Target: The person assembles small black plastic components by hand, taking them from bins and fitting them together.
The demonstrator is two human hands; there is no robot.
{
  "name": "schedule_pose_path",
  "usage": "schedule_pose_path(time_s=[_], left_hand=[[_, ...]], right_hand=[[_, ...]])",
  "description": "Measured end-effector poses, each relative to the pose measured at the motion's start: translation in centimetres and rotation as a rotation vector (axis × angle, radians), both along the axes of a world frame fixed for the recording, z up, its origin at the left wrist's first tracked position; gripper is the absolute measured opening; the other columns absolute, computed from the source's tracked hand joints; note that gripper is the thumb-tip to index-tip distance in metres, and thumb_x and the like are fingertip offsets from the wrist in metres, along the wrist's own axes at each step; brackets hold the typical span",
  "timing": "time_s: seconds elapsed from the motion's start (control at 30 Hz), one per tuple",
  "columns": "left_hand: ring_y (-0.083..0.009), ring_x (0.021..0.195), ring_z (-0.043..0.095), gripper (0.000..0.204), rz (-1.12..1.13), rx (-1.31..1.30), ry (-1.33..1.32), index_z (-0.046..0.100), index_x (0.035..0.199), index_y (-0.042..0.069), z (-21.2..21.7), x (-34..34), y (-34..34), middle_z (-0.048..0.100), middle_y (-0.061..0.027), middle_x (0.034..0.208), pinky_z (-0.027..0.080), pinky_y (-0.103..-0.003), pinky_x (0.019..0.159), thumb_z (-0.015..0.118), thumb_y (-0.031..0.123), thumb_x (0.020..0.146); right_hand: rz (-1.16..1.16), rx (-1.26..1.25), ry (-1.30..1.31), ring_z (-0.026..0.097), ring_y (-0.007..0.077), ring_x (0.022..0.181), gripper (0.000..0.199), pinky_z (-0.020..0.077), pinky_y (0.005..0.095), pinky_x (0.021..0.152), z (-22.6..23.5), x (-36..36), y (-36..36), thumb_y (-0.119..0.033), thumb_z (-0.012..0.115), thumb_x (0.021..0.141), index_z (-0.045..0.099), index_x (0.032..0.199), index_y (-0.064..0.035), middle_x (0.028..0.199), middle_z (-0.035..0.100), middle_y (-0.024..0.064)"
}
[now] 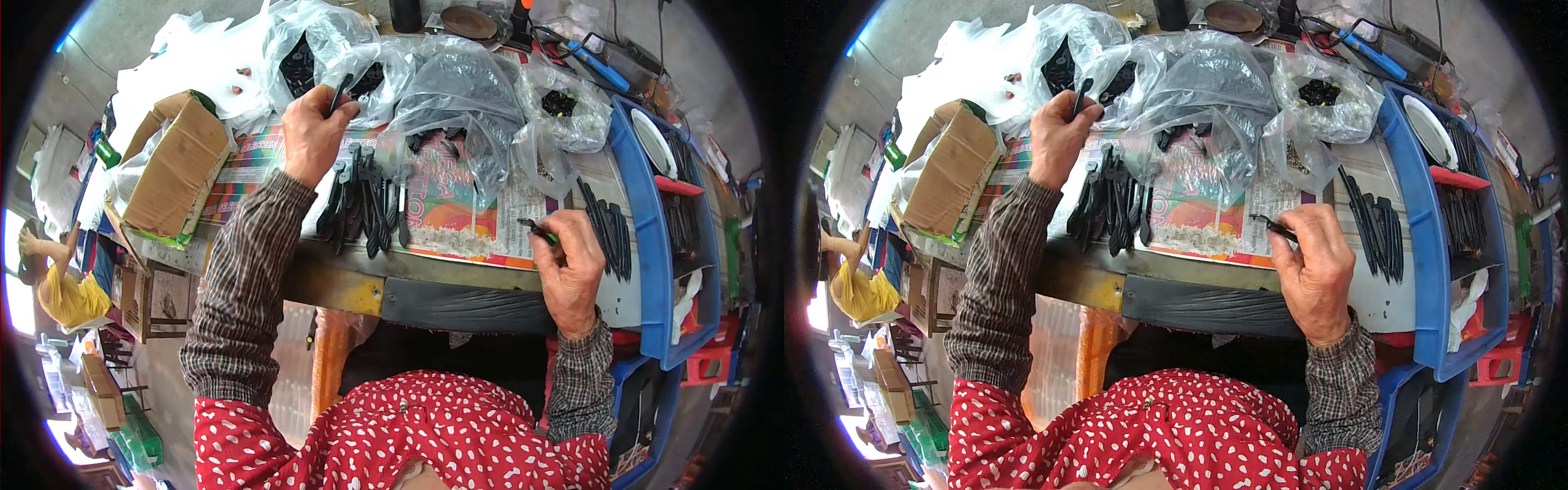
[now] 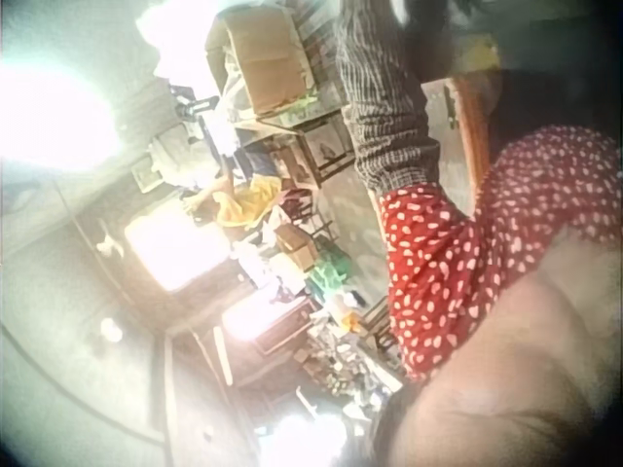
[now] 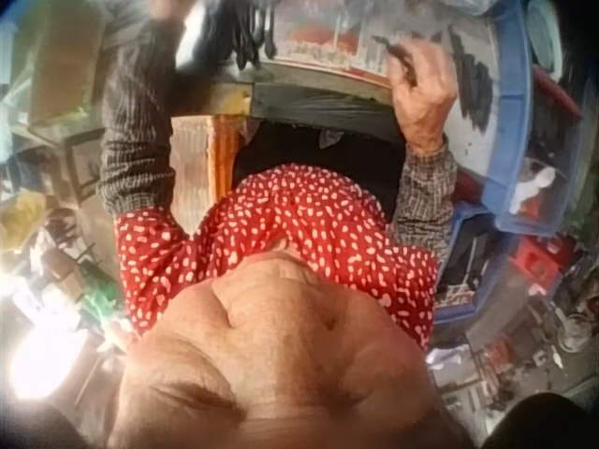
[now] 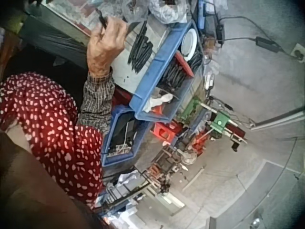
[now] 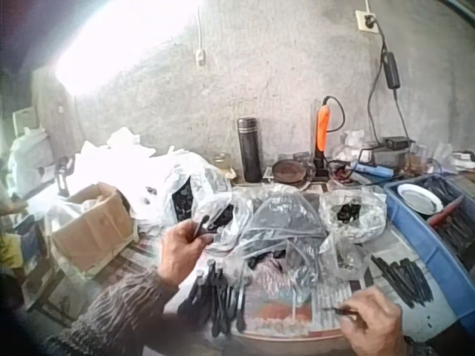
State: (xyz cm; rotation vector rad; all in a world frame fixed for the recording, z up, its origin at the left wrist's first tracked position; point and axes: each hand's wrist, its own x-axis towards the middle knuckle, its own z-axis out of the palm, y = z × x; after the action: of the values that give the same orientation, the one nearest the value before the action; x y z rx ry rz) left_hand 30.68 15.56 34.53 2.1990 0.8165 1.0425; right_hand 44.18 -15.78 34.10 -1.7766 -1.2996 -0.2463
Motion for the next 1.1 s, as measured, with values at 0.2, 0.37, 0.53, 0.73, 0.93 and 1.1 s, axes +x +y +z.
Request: schedule_pose_path(time_s=[0.2,0.37,0.53,0.73,0.93,1.1], left_hand=[[-0.0021,0.051,0.046,0.017,-0.225,-0.727,-0.227,0.061,0.102,-0.002,3.1,-3.6,-9.5,0.056,0.0008,0.067,0.028,-0.016,0.042,0.059,0.006,0.087],[-0.0064,0.058,0.056,0.015,-0.346,-0.893,-0.305,0.06,0.1,-0.002,1.5,-5.9,-14.1,0.06,-0.0049,0.075,0.032,-0.015,0.042,0.059,0.004,0.087],[-0.009,0.06,0.058,0.012,-0.389,-1.038,-0.379,0.059,0.098,-0.002,0.2,-7.1,-17.9,0.063,-0.0103,0.082,0.036,-0.015,0.043,0.059,0.002,0.086],[-0.0032,0.06,0.055,0.011,-0.436,-1.13,-0.407,0.063,0.093,0.002,-1.1,-7.3,-20.1,0.06,0.0015,0.071,0.039,-0.015,0.05,0.065,0.008,0.084],[-0.0041,0.055,0.047,0.013,-0.418,-1.081,-0.4,0.06,0.094,0.0,-1.7,-7.7,-20.7,0.057,-0.0011,0.072,0.032,-0.015,0.044,0.065,0.006,0.084],[-0.0038,0.054,0.045,0.013,-0.418,-1.079,-0.403,0.06,0.094,0.0,-1.9,-7.8,-21.0,0.054,0.0008,0.069,0.031,-0.016,0.044,0.065,0.006,0.084]], right_hand=[[0.08,-0.08,0.207,0.052,0.0106,0.058,0.018,0.0417,0.0221,0.049,0.9,-2.2,-1.0,0.003,0.067,0.075,0.059,0.091,0.0013,0.077,0.056,0.006],[0.137,-0.089,0.402,0.048,0.0068,0.055,0.018,0.0391,0.0206,0.049,0.2,-4.9,-1.2,0.0,0.069,0.075,0.059,0.09,0.0013,0.073,0.057,0.003],[0.262,-0.162,0.755,0.05,0.0036,0.055,0.021,0.0394,0.0191,0.048,-0.1,-7.0,-1.3,-0.001,0.068,0.077,0.058,0.096,0.0021,0.074,0.056,0.0017],[0.333,-0.181,0.717,0.048,0.0037,0.056,0.021,0.039,0.0193,0.048,-1.0,-8.2,-1.7,-0.001,0.067,0.078,0.057,0.096,0.0025,0.073,0.055,0.0014],[0.335,-0.16,0.68,0.048,0.0049,0.057,0.02,0.0393,0.0196,0.049,-1.5,-8.9,-1.6,-0.001,0.067,0.077,0.058,0.094,0.0024,0.072,0.055,0.0025],[0.357,-0.144,0.68,0.048,0.0053,0.057,0.019,0.0395,0.0201,0.05,-1.8,-9.2,-1.5,-0.002,0.067,0.077,0.058,0.094,0.0023,0.072,0.055,0.0026]])
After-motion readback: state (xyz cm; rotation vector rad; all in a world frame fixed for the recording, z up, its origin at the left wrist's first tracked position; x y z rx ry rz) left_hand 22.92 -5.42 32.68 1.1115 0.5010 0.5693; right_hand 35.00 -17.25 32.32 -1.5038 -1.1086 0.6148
